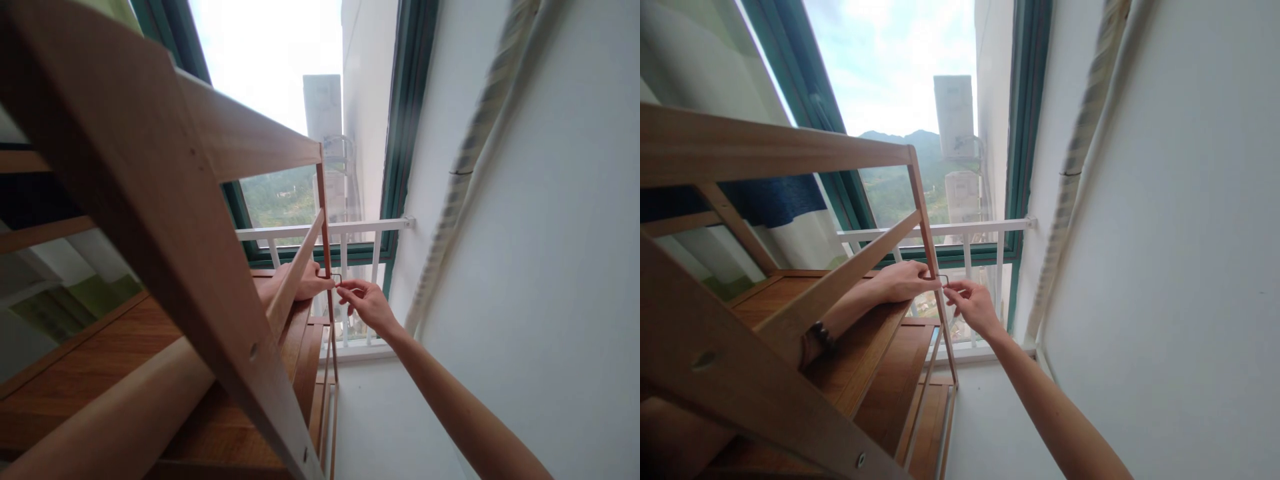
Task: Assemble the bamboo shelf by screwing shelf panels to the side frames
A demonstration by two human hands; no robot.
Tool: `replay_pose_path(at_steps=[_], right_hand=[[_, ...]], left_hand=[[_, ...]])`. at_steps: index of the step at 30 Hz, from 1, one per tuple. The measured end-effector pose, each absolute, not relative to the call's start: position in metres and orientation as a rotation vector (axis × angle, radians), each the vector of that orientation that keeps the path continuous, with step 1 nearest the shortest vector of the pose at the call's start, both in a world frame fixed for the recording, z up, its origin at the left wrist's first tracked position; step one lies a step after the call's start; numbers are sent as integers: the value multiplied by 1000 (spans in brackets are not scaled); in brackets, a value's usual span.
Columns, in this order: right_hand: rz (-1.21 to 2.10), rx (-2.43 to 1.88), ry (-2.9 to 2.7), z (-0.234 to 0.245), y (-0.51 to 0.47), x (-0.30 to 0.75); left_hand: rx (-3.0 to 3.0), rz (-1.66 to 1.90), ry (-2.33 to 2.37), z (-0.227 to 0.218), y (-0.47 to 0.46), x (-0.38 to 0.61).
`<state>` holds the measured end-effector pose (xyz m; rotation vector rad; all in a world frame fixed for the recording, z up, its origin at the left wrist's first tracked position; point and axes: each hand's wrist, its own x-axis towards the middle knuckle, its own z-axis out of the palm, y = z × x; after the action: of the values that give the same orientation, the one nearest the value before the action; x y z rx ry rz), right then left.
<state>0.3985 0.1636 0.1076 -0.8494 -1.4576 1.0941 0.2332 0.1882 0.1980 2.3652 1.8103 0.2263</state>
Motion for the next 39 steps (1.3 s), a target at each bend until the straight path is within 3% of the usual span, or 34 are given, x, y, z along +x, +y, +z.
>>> replay_pose_path(at_steps=[8, 16, 26, 39], right_hand=[[1007, -675, -1491, 132, 139, 396], [656, -693, -1563, 153, 165, 395], [1191, -787, -1267, 134, 196, 391], [1088, -811, -1464, 107, 170, 398]], left_hand=[[2358, 235, 1798, 198, 188, 232], [2339, 264, 1791, 200, 188, 233], [2335, 255, 1804, 201, 186, 235], [2348, 259, 1800, 202, 185, 235]])
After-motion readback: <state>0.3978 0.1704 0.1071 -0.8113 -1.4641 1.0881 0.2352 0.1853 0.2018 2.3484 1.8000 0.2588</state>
